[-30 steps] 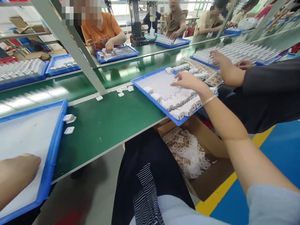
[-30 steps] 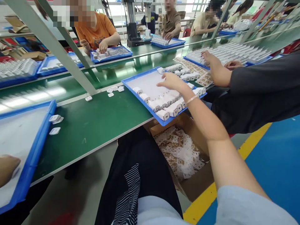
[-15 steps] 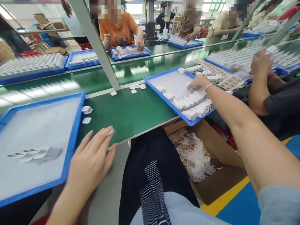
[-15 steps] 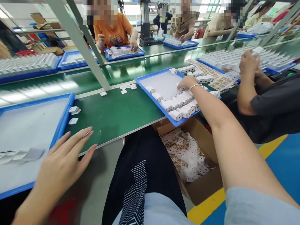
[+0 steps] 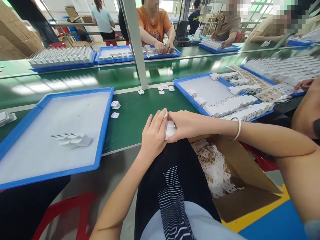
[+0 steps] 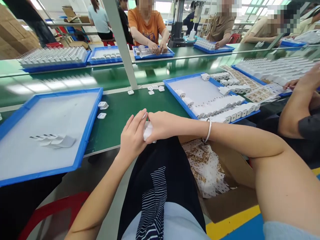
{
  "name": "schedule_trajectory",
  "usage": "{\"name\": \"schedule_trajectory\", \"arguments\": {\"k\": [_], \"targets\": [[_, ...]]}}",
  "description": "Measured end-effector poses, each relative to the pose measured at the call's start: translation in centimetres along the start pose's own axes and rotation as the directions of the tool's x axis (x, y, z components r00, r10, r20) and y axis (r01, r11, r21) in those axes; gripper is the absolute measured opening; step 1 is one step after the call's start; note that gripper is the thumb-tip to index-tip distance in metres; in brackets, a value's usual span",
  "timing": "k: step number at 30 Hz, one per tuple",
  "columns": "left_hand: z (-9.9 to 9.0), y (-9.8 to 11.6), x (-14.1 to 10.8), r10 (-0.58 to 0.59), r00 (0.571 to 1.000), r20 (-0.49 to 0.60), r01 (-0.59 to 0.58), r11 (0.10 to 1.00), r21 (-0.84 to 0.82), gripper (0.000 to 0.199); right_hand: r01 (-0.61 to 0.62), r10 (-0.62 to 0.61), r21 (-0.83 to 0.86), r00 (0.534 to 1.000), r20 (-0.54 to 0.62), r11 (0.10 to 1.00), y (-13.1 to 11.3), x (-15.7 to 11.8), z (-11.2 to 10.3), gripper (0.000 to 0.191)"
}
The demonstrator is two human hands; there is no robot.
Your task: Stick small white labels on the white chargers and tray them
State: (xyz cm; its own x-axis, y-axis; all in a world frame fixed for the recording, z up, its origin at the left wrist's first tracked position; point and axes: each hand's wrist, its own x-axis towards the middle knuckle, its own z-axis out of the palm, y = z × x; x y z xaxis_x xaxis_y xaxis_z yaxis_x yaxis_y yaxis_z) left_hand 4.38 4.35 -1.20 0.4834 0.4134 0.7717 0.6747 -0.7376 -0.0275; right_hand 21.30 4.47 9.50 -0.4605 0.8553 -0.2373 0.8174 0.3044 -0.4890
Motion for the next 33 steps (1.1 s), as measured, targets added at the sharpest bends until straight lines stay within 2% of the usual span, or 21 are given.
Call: {"name": "schedule_trajectory", "arguments": {"k": [3, 7, 9, 11, 13, 15, 18, 20, 23, 25, 27, 30, 31, 33], "targets": [[-0.6, -0.5, -1.3, -0.056, 0.998, 0.000, 0.056, 0.995, -0.076, 0.044, -0.015, 0.011, 0.081, 0.999, 0.046, 0.997, -1.1, 0.6, 1.0, 0.040], [-1.2, -0.8, -2.9, -0.164, 0.983, 0.076, 0.178, 0.955, -0.236, 0.038, 0.024, -0.031, 0.119, 0.998, 0.059, 0.993, -0.9, 1.7, 1.5, 0.037], [-1.5, -0.7, -3.4, -0.236, 0.968, 0.079, 0.249, 0.897, -0.365, 0.037, 0.046, -0.061, 0.165, 0.995, 0.083, 0.985, -0.5, 2.1, 1.5, 0.041], [-2.0, -0.6, -3.5, -0.332, 0.940, 0.081, 0.325, 0.793, -0.515, 0.033, 0.071, -0.103, 0.264, 0.989, 0.110, 0.962, -0.1, 2.3, 1.3, 0.047], [-2.6, -0.4, -3.4, -0.437, 0.893, 0.105, 0.397, 0.658, -0.640, 0.030, 0.106, -0.152, 0.391, 0.985, 0.086, 0.914, 0.3, 2.2, 1.1, 0.046], [-3.3, -0.1, -3.2, -0.509, 0.843, 0.175, 0.467, 0.531, -0.707, 0.032, 0.167, -0.180, 0.487, 0.983, -0.021, 0.857, 0.5, 2.2, 1.3, 0.038], [-4.3, 0.4, -3.0, -0.524, 0.791, 0.315, 0.551, 0.389, -0.738, 0.033, 0.262, -0.203, 0.529, 0.965, -0.169, 0.807, 0.7, 2.4, 1.8, 0.027], [-4.7, 0.7, -3.1, -0.510, 0.752, 0.419, 0.609, 0.291, -0.738, 0.033, 0.283, -0.249, 0.527, 0.959, -0.137, 0.802, 0.9, 2.8, 2.2, 0.020], [-5.1, 1.2, -3.4, -0.503, 0.631, 0.590, 0.718, 0.092, -0.690, 0.044, 0.279, -0.308, 0.510, 0.951, -0.030, 0.814, 1.3, 3.5, 2.7, 0.017], [-5.1, 1.4, -3.7, -0.504, 0.543, 0.672, 0.766, -0.031, -0.642, 0.053, 0.303, -0.318, 0.480, 0.947, -0.052, 0.824, 1.5, 3.6, 2.9, 0.016], [-5.2, 1.7, -4.0, -0.507, 0.497, 0.704, 0.779, -0.098, -0.620, 0.056, 0.313, -0.294, 0.482, 0.949, -0.118, 0.818, 1.5, 3.4, 3.2, 0.013], [-5.4, 1.9, -4.1, -0.533, 0.503, 0.680, 0.769, -0.082, -0.633, 0.057, 0.264, -0.207, 0.582, 0.964, -0.164, 0.769, 1.5, 2.7, 3.5, 0.015], [-5.4, 2.0, -4.0, -0.546, 0.518, 0.659, 0.763, -0.052, -0.644, 0.056, 0.240, -0.185, 0.616, 0.971, -0.153, 0.750, 1.5, 2.5, 3.5, 0.017], [-5.5, 2.0, -3.8, -0.568, 0.574, 0.590, 0.737, 0.043, -0.675, 0.047, 0.197, -0.164, 0.659, 0.980, -0.112, 0.726, 1.5, 2.0, 3.6, 0.019]]}}
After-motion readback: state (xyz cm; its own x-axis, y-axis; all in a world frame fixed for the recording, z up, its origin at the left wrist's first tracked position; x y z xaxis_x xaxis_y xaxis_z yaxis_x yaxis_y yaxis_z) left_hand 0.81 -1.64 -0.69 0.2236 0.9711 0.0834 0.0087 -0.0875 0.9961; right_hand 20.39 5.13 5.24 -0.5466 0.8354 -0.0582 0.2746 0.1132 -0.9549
